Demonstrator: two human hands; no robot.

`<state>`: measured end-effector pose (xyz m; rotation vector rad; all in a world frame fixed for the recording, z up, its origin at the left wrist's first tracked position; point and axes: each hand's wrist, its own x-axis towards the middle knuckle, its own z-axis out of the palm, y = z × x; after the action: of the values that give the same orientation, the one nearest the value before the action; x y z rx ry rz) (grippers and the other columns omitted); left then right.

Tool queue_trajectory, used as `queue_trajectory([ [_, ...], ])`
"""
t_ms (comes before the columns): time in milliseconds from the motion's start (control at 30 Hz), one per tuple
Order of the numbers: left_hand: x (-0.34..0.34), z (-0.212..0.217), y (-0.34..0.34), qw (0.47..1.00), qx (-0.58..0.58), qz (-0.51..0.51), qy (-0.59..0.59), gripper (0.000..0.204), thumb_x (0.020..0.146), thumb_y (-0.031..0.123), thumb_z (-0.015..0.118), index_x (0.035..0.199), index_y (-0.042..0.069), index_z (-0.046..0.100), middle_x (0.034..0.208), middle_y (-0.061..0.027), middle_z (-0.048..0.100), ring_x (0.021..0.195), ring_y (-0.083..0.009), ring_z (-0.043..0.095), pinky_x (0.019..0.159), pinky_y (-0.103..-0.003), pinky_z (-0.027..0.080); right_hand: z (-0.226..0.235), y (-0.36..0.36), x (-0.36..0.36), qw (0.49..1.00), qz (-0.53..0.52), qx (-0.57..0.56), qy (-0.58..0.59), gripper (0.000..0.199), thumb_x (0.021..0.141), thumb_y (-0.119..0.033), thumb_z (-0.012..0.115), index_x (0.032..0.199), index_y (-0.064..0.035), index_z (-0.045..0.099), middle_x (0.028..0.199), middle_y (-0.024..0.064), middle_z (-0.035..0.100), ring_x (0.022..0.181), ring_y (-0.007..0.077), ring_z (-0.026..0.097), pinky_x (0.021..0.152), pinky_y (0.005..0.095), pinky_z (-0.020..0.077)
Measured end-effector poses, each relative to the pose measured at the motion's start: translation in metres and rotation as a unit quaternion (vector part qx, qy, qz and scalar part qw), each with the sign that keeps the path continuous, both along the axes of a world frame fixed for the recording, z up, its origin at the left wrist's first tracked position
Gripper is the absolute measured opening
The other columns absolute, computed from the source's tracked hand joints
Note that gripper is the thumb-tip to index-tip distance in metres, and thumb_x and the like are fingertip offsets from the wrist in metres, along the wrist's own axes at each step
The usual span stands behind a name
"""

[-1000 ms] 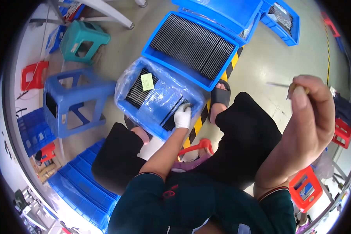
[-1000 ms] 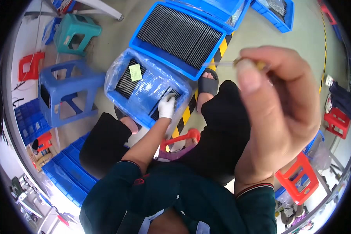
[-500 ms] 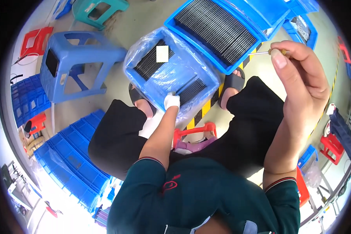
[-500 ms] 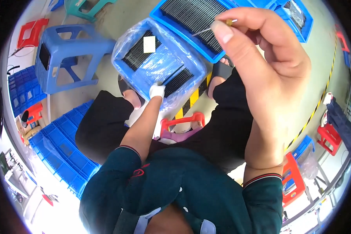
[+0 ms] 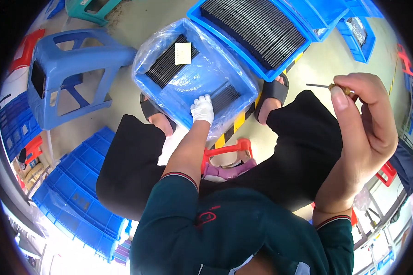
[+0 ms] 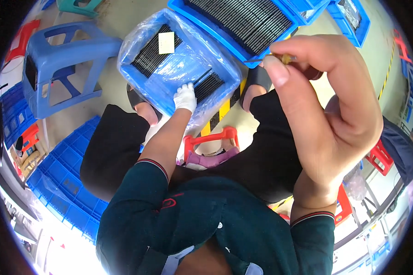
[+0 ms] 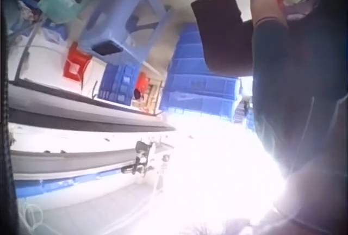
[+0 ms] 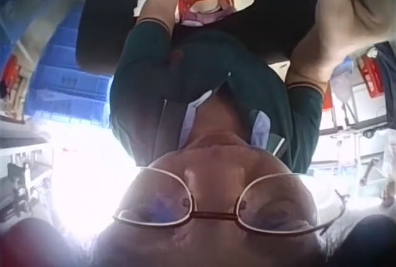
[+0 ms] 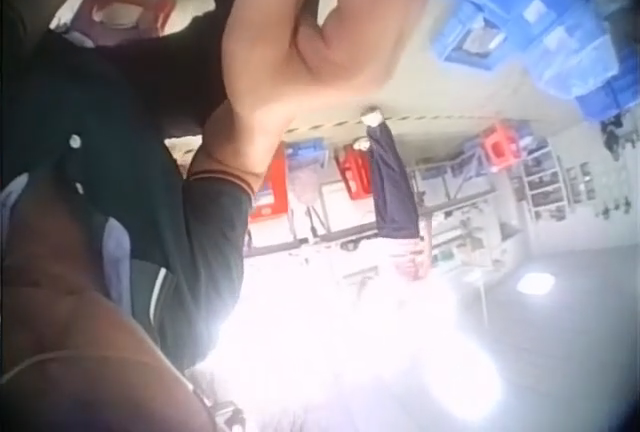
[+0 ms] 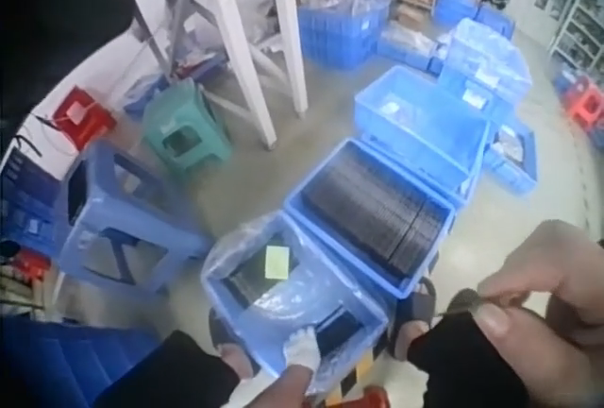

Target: Inspecting and sorting small metal rods into plastic crates in a manufacturing environment.

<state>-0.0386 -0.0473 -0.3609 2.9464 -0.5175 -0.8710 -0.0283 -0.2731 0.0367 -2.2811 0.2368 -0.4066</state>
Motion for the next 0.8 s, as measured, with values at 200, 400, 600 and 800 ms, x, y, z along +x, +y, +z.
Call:
queue_trajectory([
  [200,0.003,-0.011,0.009,0.996,-0.014,-0.076,-0.051,0.026,0.082,0.013,0.052,0.107,0.007,0.053,0.097,-0.0110,0.059,0.089,-0.0274,0.061,0.068,-0.040,0.053,-0.002,0.001,0.003,1.000,-0.010,-0.011,0.021,0.011,0.076,0.005,0.062,0.087,0.0025,0.062,0.085,0.0084,0.058,0.079,0.0143,0.055,0.072,0.0228,0.0402],
  [400,0.012,-0.013,0.005,0.997,-0.037,-0.070,-0.015,0.026,0.078,0.010,0.053,0.103,0.003,0.052,0.096,-0.0139,0.058,0.090,-0.0307,0.061,0.068,-0.043,0.054,-0.003,0.001,0.003,0.999,0.005,-0.031,0.028,0.011,0.075,0.004,0.062,0.086,0.0015,0.062,0.083,0.0087,0.057,0.076,0.0152,0.054,0.072,0.0236,0.0411],
  [600,0.010,0.007,0.002,0.998,-0.034,-0.017,0.044,0.054,0.071,0.027,0.073,0.113,0.005,0.047,0.108,-0.0152,0.053,0.102,-0.0330,0.055,0.077,-0.043,0.053,-0.008,-0.010,0.007,0.994,0.090,-0.054,-0.005,0.014,0.072,0.004,0.063,0.086,0.0013,0.062,0.082,0.0096,0.056,0.075,0.0166,0.054,0.070,0.0246,0.0424],
  [800,0.007,0.005,0.003,0.999,-0.022,-0.038,0.030,0.056,0.072,0.030,0.074,0.113,0.004,0.047,0.108,-0.0151,0.053,0.101,-0.0324,0.055,0.076,-0.044,0.053,-0.009,-0.008,0.003,0.995,0.087,-0.038,-0.016,0.015,0.071,0.005,0.063,0.086,0.0015,0.062,0.080,0.0095,0.055,0.074,0.0174,0.054,0.068,0.0250,0.0432],
])
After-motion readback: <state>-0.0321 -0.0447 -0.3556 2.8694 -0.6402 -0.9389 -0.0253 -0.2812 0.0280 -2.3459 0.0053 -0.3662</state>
